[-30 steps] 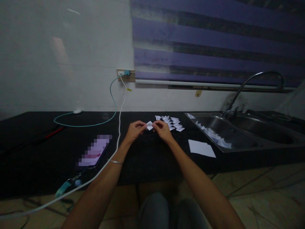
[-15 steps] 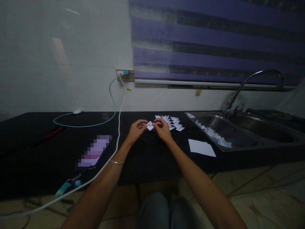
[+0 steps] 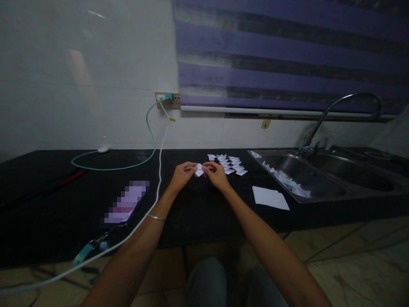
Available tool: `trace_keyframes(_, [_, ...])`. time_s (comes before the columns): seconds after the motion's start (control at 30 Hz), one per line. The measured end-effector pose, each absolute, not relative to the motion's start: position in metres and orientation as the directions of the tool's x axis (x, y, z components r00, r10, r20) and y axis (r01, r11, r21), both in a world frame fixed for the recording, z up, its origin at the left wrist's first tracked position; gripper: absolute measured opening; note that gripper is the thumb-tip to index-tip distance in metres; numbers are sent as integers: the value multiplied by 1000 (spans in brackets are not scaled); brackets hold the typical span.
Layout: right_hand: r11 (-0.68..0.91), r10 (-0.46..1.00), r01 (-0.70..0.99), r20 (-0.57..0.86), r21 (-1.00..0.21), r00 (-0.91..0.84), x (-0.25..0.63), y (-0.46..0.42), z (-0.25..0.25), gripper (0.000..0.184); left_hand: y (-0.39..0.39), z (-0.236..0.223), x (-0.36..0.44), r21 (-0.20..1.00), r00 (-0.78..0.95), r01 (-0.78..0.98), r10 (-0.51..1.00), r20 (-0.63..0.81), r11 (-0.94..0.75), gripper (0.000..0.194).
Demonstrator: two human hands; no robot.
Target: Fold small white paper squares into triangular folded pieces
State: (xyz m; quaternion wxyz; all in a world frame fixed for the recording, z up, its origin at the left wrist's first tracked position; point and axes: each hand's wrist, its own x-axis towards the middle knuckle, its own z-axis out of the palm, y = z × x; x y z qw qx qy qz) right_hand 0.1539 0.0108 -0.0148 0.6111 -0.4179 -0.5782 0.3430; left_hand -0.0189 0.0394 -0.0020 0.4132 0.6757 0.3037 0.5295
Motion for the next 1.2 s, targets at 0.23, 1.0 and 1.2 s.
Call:
trace_keyframes(0.23, [400, 916, 136, 399, -906, -35, 157, 9, -16, 34, 41, -4, -18, 917, 276, -43, 877, 393, -397, 45])
trace_keyframes(1.0, [317, 944, -55, 310, -947, 111, 162, 11, -16, 42, 36, 0, -25, 951, 372, -71, 876, 307, -302, 53])
trace_keyframes(1.2, [335, 934, -23, 329, -942, 137, 165, 17, -21, 39, 36, 0, -25, 967, 358, -53, 899, 253, -251, 49])
